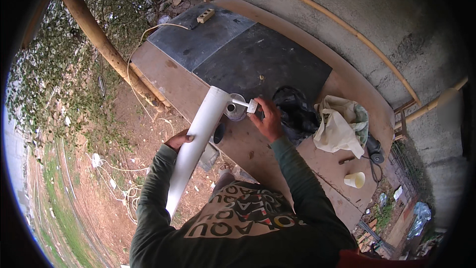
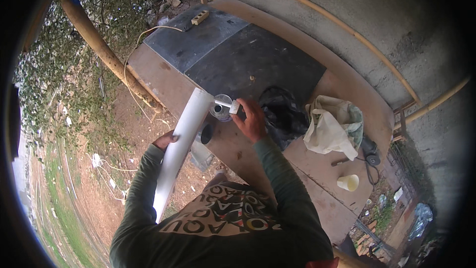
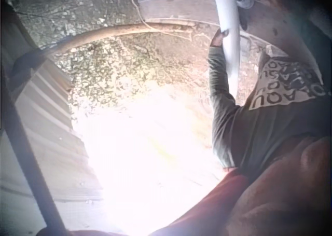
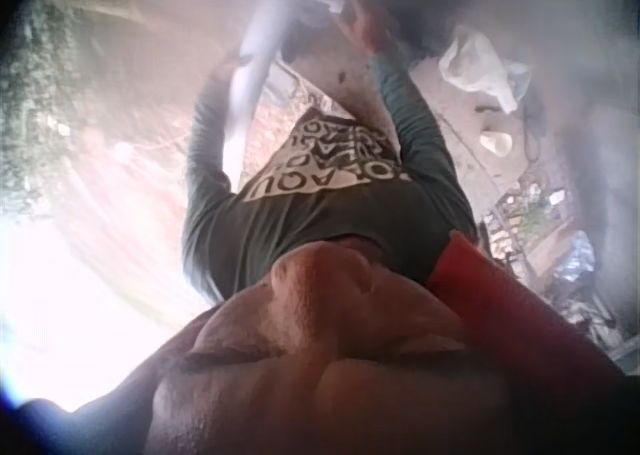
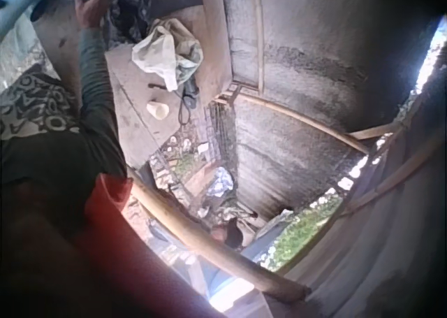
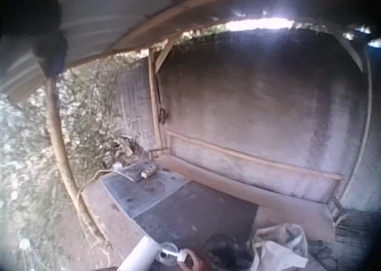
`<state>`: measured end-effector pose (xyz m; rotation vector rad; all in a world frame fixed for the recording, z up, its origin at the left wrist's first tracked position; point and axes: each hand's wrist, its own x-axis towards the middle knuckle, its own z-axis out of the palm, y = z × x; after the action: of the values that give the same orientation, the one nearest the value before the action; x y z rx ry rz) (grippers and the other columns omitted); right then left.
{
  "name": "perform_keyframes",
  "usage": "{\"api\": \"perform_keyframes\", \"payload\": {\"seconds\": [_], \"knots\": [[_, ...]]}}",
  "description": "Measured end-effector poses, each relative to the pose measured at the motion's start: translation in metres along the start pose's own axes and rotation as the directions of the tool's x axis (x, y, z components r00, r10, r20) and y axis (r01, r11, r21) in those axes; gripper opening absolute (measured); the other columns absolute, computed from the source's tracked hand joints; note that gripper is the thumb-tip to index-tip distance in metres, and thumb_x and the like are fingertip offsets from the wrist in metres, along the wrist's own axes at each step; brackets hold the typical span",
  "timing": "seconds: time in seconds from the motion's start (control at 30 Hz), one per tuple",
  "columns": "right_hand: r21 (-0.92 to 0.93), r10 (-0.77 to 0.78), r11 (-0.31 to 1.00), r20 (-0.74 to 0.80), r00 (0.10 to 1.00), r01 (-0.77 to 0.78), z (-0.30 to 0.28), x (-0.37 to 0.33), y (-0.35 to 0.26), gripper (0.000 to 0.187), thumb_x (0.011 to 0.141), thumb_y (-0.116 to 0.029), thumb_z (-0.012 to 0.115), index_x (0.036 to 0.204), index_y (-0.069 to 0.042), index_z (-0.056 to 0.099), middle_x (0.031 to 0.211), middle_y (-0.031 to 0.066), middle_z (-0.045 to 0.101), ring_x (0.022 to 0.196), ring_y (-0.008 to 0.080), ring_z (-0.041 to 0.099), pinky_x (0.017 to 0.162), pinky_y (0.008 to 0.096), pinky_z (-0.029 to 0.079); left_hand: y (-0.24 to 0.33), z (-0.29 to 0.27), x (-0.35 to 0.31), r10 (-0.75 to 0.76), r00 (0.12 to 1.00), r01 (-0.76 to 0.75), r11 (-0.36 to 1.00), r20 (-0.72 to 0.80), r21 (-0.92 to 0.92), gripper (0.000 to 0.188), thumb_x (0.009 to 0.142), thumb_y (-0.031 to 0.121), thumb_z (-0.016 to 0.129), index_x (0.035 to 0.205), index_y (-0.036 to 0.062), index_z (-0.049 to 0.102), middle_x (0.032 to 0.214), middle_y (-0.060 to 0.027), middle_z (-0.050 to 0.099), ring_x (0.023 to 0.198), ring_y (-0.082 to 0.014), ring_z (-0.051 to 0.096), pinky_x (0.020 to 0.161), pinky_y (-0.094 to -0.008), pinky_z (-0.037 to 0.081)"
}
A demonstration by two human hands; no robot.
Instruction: The person picks up a long white PVC pipe and a grey elbow joint, then carries them to a workbench. They open a can of adhesive and apply it to the pipe and joint before connecting them together.
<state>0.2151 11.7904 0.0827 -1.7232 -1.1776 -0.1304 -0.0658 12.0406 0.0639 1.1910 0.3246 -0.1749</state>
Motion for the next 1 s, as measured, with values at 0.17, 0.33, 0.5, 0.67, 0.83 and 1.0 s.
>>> {"api": "perform_keyframes", "payload": {"seconds": [0.17, 0.33, 0.5, 0.67, 0.83, 1.0], "knots": [[0.011, 0.007, 1.0, -0.092, 0.996, -0.006, 0.014, -0.006, 0.001, 0.049, 0.079, -0.015, 0.078, 0.124, -0.006, 0.061, 0.11, 0.0105, 0.066, 0.085, 0.0234, 0.062, 0.078, 0.0385, 0.052, -0.026, -0.039, 0.009, -0.052, 0.988, 0.105, 0.921, 0.148, -0.376, 0.092, 0.076, 0.051, 0.08, 0.142, -0.0009, 0.043, 0.122, -0.0235, 0.062, 0.107, -0.0403, 0.066, 0.091, -0.0514, 0.055], [-0.143, -0.014, 0.99, -0.105, 0.994, -0.002, 0.015, 0.007, -0.02, 0.05, 0.076, -0.014, 0.079, 0.122, -0.005, 0.062, 0.109, 0.012, 0.066, 0.092, 0.0294, 0.062, 0.083, 0.042, 0.051, -0.049, -0.064, 0.022, 0.033, 0.95, 0.152, 0.819, 0.309, -0.554, 0.091, 0.076, 0.044, 0.083, 0.144, 0.0, 0.042, 0.127, -0.0212, 0.061, 0.113, -0.0385, 0.063, 0.093, -0.0518, 0.054], [-0.305, -0.075, 0.95, 0.002, 0.997, 0.072, 0.002, 0.044, -0.074, 0.049, 0.074, -0.013, 0.078, 0.119, -0.005, 0.063, 0.107, 0.0132, 0.066, 0.096, 0.0341, 0.061, 0.087, 0.0449, 0.049, -0.052, -0.063, 0.028, -0.024, 0.989, 0.051, 0.983, 0.147, -0.178, 0.093, 0.078, 0.053, 0.077, 0.143, -0.0017, 0.04, 0.12, -0.0196, 0.063, 0.104, -0.0322, 0.067, 0.09, -0.0442, 0.056], [-0.351, -0.091, 0.93, 0.055, 0.994, 0.105, -0.007, 0.061, -0.104, 0.049, 0.072, -0.012, 0.078, 0.118, -0.004, 0.063, 0.106, 0.0137, 0.066, 0.096, 0.0351, 0.061, 0.087, 0.0442, 0.049, -0.053, -0.058, 0.029, -0.071, 0.967, 0.152, 0.933, 0.246, -0.326, 0.089, 0.08, 0.046, 0.08, 0.145, -0.0009, 0.04, 0.131, -0.0129, 0.06, 0.114, -0.0239, 0.062, 0.096, -0.0386, 0.053], [-0.198, -0.084, 0.977, -0.035, 0.996, 0.076, 0.006, 0.045, -0.072, 0.05, 0.072, -0.011, 0.078, 0.119, -0.003, 0.063, 0.103, 0.0145, 0.065, 0.094, 0.0344, 0.061, 0.086, 0.0438, 0.05, -0.07, -0.036, 0.032, -0.052, 0.994, 0.092, 0.864, 0.094, -0.495, 0.09, 0.074, 0.061, 0.077, 0.134, 0.0001, 0.05, 0.106, -0.0173, 0.065, 0.092, -0.0335, 0.067, 0.083, -0.0447, 0.057], [-0.12, 0.085, 0.989, -0.03, 0.996, -0.088, -0.003, 0.015, -0.041, 0.05, 0.073, -0.012, 0.078, 0.12, -0.003, 0.063, 0.107, 0.0156, 0.066, 0.098, 0.034, 0.063, 0.087, 0.0433, 0.051, -0.069, -0.018, 0.031, 0.081, 0.959, 0.117, 0.759, 0.271, -0.64, 0.093, 0.073, 0.069, 0.072, 0.132, 0.0003, 0.051, 0.099, -0.0166, 0.063, 0.084, -0.0327, 0.064, 0.078, -0.0437, 0.056]]}}
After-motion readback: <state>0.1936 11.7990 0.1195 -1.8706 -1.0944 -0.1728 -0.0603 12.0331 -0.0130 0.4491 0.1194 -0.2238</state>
